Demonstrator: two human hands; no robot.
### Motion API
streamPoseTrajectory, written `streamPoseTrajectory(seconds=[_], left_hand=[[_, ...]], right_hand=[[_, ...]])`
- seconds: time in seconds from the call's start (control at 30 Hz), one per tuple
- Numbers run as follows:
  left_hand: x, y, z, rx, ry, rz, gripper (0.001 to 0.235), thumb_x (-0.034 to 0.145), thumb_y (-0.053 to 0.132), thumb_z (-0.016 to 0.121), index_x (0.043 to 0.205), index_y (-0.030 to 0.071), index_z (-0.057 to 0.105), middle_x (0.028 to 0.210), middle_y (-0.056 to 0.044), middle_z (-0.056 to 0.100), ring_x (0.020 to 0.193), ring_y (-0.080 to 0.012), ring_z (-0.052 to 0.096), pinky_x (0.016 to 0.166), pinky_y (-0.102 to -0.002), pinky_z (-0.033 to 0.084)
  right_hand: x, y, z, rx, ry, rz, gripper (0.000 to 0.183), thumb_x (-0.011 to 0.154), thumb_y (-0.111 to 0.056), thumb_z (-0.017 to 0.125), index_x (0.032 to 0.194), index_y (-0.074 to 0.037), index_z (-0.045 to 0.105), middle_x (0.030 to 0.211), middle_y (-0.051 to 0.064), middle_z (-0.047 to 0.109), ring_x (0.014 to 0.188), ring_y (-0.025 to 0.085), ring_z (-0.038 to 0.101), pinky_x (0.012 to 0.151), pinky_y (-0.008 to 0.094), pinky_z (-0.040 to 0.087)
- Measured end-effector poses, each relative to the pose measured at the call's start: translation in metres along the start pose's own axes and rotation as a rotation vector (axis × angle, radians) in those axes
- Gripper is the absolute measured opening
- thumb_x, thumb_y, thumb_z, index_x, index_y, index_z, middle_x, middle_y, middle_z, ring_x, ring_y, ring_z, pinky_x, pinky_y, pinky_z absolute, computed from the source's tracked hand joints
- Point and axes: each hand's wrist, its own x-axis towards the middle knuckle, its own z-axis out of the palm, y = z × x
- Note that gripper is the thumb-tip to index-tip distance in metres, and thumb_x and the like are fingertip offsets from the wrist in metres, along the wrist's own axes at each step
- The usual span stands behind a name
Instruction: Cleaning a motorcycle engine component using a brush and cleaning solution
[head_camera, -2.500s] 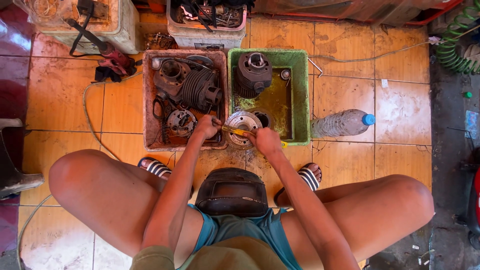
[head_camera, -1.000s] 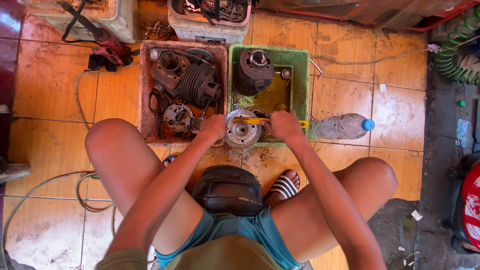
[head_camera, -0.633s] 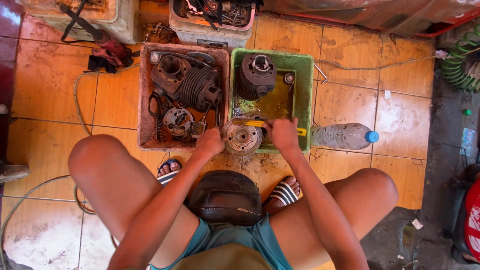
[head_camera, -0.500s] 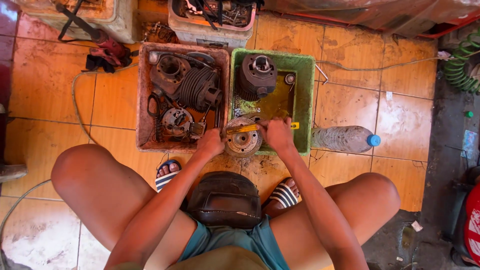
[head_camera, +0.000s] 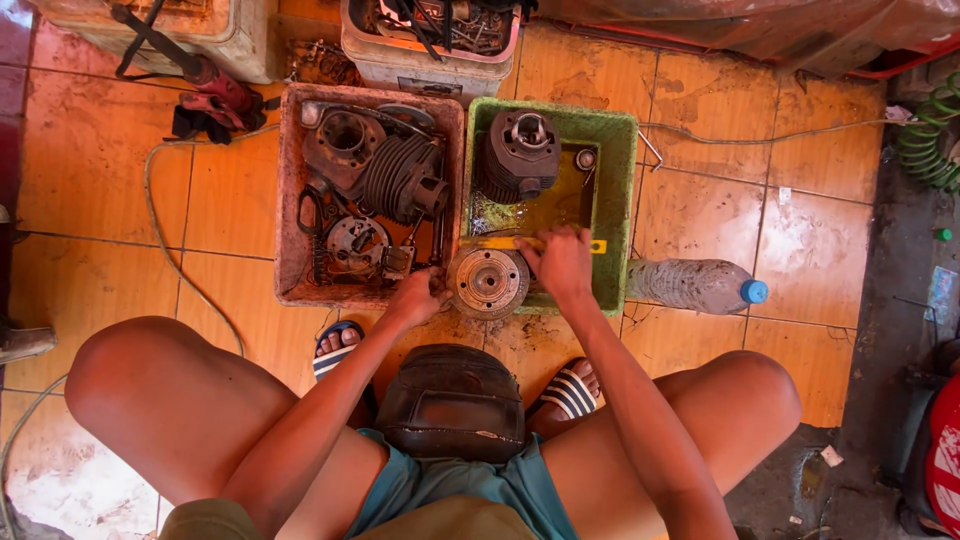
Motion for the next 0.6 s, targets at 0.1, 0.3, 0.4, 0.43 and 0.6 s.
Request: streamPoseTrajectory(seconds=[0.1,0.3,0.4,0.43,0.6], left_hand=[[-0.005,0.005,-0.005,-0.018,-0.01,-0.016,0.053,0.096,0.028,0.071,0.137,-0.003,0.059,0.117,-0.025,0.071,0.117,-0.0415,0.067,0.092,-0.054,0.058],[-0.022,0.008,0.0,-0.014,-0.032,-0.01,0.055,0.097,0.031,0.07,0.141,0.001,0.055,0.121,-0.022,0.071,0.118,-0.0377,0.067,0.093,-0.049,0.059],[-0.041,0.036,-0.015,0.012,-0.034,0.003,0.059,0.098,0.029,0.068,0.145,-0.001,0.051,0.125,-0.025,0.069,0.121,-0.0399,0.065,0.095,-0.051,0.059],[-0.044,0.038,-0.014,0.012,-0.036,0.002,0.059,0.098,0.029,0.068,0.145,-0.001,0.051,0.125,-0.025,0.069,0.121,-0.0399,0.065,0.095,-0.051,0.059],[-0.044,0.044,-0.011,0.108,-0.054,-0.018,0.063,0.1,0.029,0.065,0.151,-0.004,0.045,0.137,-0.026,0.063,0.128,-0.0381,0.062,0.1,-0.049,0.058]], right_hand=[[-0.014,-0.031,-0.026,0.064,-0.006,-0.038,0.031,0.09,-0.047,0.073,0.093,-0.017,0.08,0.079,0.011,0.076,0.092,0.028,0.072,0.099,0.046,0.041],[-0.015,-0.019,-0.014,0.056,0.017,-0.062,0.039,0.094,-0.053,0.067,0.096,-0.016,0.08,0.086,0.01,0.077,0.091,0.025,0.073,0.095,0.042,0.043],[-0.009,-0.014,-0.013,-0.001,-0.009,-0.02,0.04,0.1,-0.053,0.06,0.097,-0.018,0.079,0.084,0.009,0.076,0.089,0.021,0.072,0.098,0.042,0.042],[-0.013,-0.02,-0.012,-0.001,-0.011,-0.017,0.04,0.1,-0.053,0.06,0.097,-0.018,0.079,0.084,0.009,0.076,0.089,0.021,0.072,0.098,0.042,0.042],[-0.014,-0.029,-0.021,0.073,-0.063,-0.051,0.039,0.096,-0.052,0.066,0.094,-0.015,0.081,0.082,0.012,0.077,0.088,0.025,0.074,0.094,0.042,0.044]])
